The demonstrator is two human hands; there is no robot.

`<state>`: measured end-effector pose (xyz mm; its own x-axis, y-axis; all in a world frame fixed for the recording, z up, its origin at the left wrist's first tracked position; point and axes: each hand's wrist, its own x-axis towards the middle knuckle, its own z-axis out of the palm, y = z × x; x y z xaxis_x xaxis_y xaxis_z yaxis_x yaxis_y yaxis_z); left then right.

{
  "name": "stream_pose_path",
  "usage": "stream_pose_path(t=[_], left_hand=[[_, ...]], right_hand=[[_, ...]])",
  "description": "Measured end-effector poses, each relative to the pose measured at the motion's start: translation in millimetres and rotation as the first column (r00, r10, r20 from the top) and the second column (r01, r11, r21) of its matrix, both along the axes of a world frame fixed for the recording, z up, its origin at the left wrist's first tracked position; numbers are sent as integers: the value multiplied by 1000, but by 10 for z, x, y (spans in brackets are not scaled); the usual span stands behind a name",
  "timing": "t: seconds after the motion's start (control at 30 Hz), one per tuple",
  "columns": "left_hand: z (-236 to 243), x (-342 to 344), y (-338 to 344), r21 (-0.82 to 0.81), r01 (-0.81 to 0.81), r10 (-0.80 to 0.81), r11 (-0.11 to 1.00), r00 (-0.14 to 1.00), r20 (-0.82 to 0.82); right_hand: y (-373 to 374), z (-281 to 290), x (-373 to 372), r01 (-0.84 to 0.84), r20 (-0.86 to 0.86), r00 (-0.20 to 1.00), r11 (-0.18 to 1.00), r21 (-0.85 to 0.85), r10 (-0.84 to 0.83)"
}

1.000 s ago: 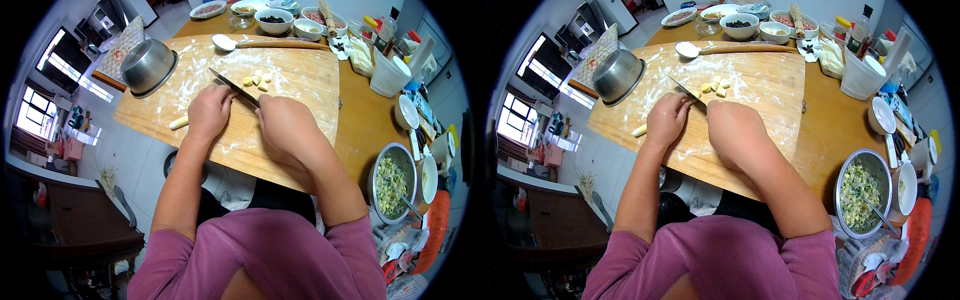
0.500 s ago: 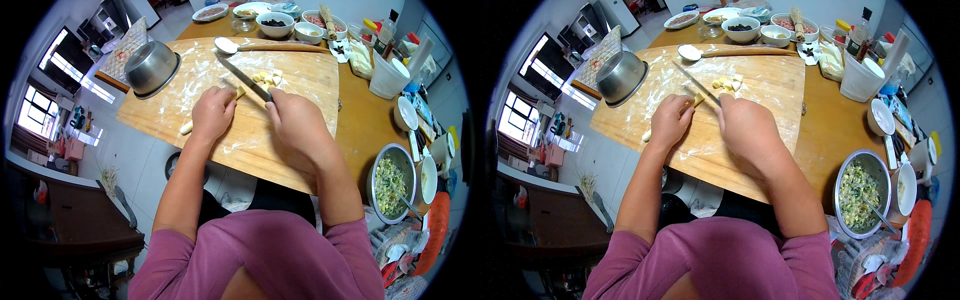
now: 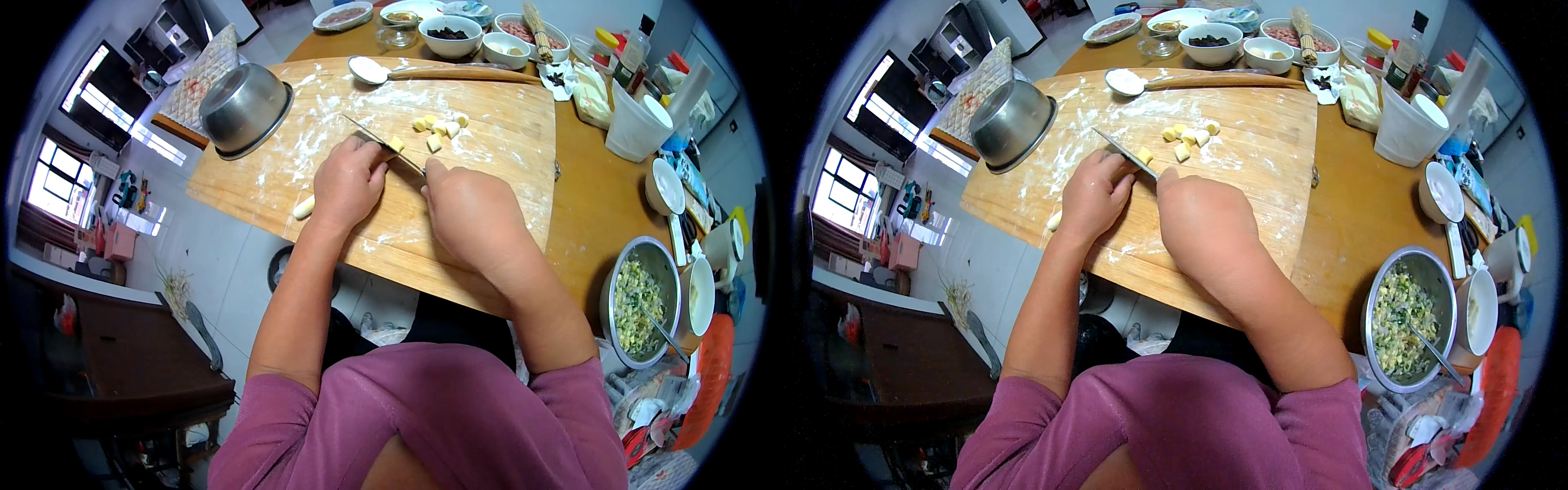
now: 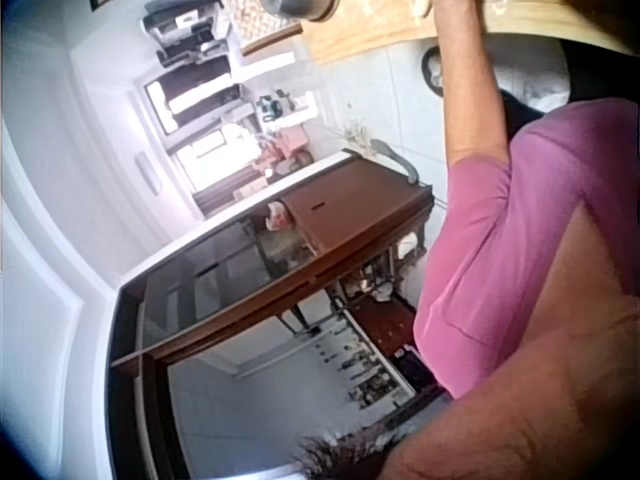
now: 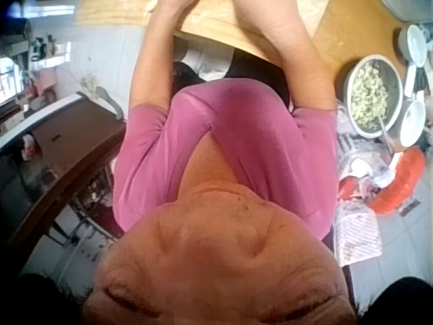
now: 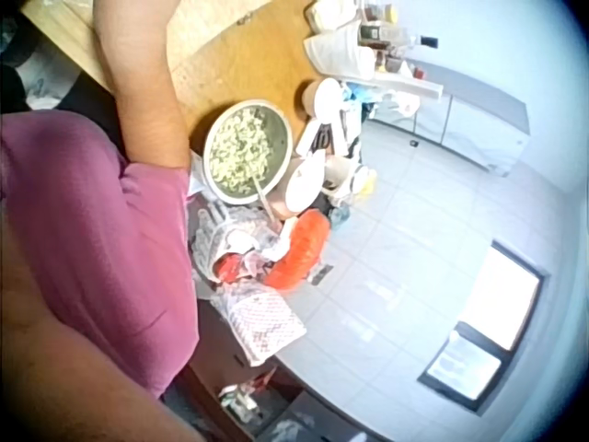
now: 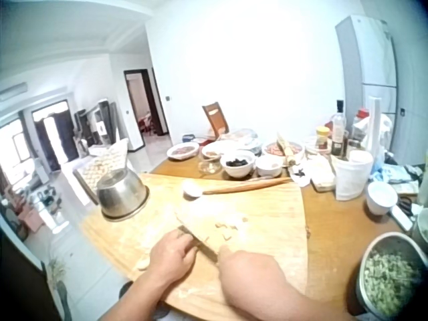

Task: The person rolls a long dough log on a floured wooden board, cuts it into small pieces with a knife, then rolls each piece into a ball and flattens it into a small disc. The discs are arranged on the board.

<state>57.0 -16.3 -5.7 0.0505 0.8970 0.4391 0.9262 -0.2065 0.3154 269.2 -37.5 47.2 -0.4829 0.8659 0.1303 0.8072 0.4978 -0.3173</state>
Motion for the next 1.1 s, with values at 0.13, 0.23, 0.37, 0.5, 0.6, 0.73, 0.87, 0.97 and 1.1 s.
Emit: stream_pose_path(t=[0.13, 0.23, 0.37, 0.5, 0.6, 0.73, 0.87, 0.97, 1.1], left_hand=[[-1, -34, -24, 17, -3, 4, 1000, 1000, -27], [-45, -90, -63, 73, -13, 5, 997, 995, 104], [-77, -159, -35, 87, -56, 52, 995, 998, 46], [-102, -163, 2, 147, -63, 62, 987, 998, 12], [-99, -163, 16, 164, -59, 63, 985, 998, -20], [-95, -174, 17, 154, -59, 66, 986, 997, -40], [-52, -159, 24, 103, -65, 71, 993, 996, -55], [-50, -155, 24, 67, -83, 88, 994, 994, -69], [-64, -154, 1, 93, -56, 59, 994, 998, -32]], right_hand=[[83, 12, -77, -25, 28, 999, 1000, -8, 25], [188, -54, -22, 3, -94, 996, 1000, -21, -5], [179, -79, 61, 27, -186, 982, 999, -24, -31], [106, -36, 71, -14, -262, 965, 1000, 14, 17], [56, -29, 61, -44, -261, 964, 999, 18, 47], [24, -74, 30, -70, -213, 974, 997, 30, 75], [0, -110, -4, -58, -155, 986, 997, 49, 65], [-35, -125, -42, -54, -121, 991, 997, 55, 60], [-24, -55, -42, -59, -101, 993, 997, -58, 53]])
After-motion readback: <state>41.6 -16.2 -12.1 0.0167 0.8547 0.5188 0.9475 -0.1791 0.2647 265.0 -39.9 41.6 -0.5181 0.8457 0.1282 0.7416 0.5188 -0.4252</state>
